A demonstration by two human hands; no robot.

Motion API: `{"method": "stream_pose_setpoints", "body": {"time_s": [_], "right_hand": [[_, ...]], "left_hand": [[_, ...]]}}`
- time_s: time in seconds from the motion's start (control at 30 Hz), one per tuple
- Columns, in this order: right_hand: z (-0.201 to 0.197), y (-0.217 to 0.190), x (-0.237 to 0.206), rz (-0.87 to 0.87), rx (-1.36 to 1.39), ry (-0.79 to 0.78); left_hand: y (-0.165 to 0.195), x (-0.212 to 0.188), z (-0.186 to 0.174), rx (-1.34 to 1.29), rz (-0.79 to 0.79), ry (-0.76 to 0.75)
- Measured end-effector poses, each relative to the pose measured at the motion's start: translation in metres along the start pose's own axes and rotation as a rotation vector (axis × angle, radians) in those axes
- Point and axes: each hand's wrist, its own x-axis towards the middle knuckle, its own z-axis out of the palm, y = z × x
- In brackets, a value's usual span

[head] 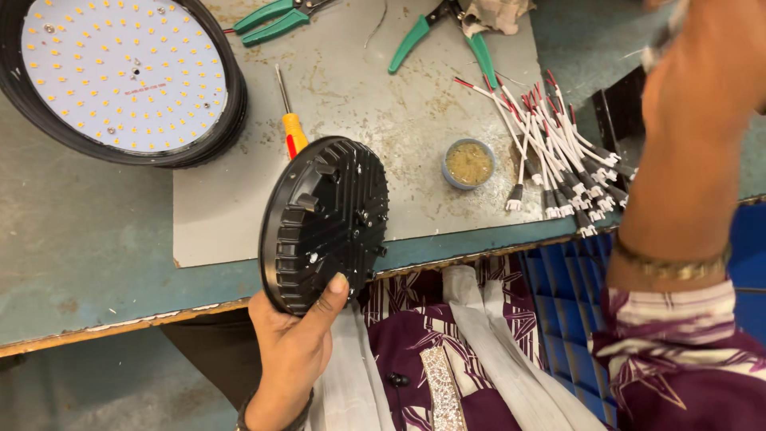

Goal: The person assembles LED light fixtures by inserting wires into the housing, then uses a soldering iron to solder wires to the LED board. They repeat this process for multiple units, handling wires, solder, and tools throughout.

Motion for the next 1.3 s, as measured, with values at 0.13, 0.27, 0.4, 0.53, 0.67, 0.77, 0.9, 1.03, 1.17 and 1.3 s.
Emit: {"method": "stream_pose_setpoints", "body": {"time_s": [0.13, 0.27, 0.4, 0.53, 0.67, 0.77, 0.9, 1.03, 1.17, 1.3], "right_hand": [[-0.011, -0.059, -0.097, 0.118, 0.168, -0.273], [0.025, -0.083, -0.190, 0.529, 0.430, -0.591], [0.044, -0.072, -0.218, 0.600, 0.301, -0.592], [0.048, -0.066, -0.214, 0.557, 0.172, -0.619], [0.058, -0.066, -0.213, 0.609, 0.217, -0.608], [0.065, -0.064, -0.215, 0.666, 0.250, -0.633], [0.072, -0.062, -0.217, 0.753, 0.309, -0.656], [0.076, -0.063, -0.218, 0.789, 0.355, -0.665], [0.082, -0.066, -0.216, 0.765, 0.356, -0.679], [0.084, -0.076, -0.209, 0.721, 0.311, -0.699]], "left_hand": [[-0.005, -0.011, 0.001, 0.047, -0.109, 0.064], [-0.013, -0.025, 0.003, 0.173, -0.163, 0.107], [-0.020, -0.032, 0.008, 0.285, -0.165, 0.119], [-0.020, -0.033, 0.014, 0.287, -0.204, 0.132], [-0.017, -0.033, 0.021, 0.302, -0.271, 0.172], [-0.016, -0.032, 0.023, 0.303, -0.274, 0.166], [-0.015, -0.032, 0.022, 0.338, -0.298, 0.145], [-0.016, -0.032, 0.020, 0.309, -0.347, 0.151], [-0.018, -0.034, 0.018, 0.331, -0.282, 0.112], [-0.021, -0.035, 0.015, 0.298, -0.297, 0.118]]}}
